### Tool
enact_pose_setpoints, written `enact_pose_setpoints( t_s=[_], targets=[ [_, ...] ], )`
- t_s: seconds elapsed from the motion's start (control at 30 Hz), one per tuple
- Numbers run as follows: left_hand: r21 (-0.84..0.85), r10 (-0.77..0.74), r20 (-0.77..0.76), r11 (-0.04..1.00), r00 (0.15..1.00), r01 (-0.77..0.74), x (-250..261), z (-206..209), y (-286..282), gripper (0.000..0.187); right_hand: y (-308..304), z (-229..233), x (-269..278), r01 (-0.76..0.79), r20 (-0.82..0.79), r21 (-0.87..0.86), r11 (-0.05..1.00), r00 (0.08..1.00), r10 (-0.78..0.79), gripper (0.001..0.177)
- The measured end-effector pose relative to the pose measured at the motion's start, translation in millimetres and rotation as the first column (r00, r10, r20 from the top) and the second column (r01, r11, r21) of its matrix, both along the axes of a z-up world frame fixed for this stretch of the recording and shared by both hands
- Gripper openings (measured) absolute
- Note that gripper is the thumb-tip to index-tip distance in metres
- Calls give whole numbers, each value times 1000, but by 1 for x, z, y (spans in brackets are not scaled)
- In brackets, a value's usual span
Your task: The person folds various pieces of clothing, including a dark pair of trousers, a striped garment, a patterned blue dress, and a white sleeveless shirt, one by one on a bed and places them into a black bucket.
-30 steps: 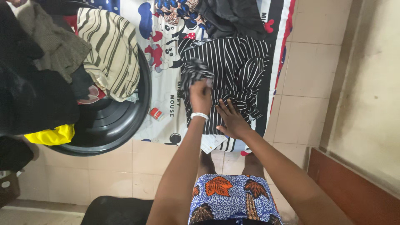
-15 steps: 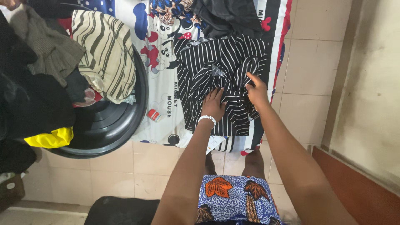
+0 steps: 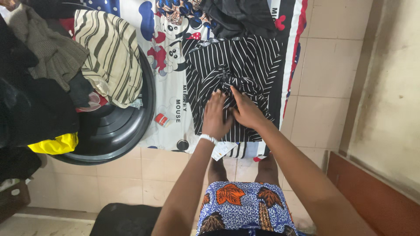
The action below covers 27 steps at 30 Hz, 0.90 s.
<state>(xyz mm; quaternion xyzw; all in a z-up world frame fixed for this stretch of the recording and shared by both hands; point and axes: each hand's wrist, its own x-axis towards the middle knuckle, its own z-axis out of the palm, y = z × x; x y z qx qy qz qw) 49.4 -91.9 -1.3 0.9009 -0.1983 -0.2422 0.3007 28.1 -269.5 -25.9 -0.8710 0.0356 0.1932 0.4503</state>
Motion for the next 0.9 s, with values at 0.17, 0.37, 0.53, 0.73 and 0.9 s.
enact_pose_setpoints(
  t_s=[0.17,0.37,0.53,0.73,0.9],
  targets=[
    [220,-393,-124,884,911,412,-16,46,2,131,1,-10,-7,29,-24,43,999,999,-28,86],
    [595,-650,318,703,690,388,-49,-10,17,82,-7,-47,-1,-35,50,60,998,998,32,60],
    [516,-501,178,780,847,353,-54,-15,20,75,3,-42,2,-177,89,-114,978,978,187,51],
    [391,-349,-273,811,896,435,-11,43,-5,73,-7,-31,16,-166,-216,-76,983,965,146,52],
    [184,-408,-552,791,727,584,48,29,4,87,-15,-54,7,-109,-542,282,953,802,252,56]
  ],
)
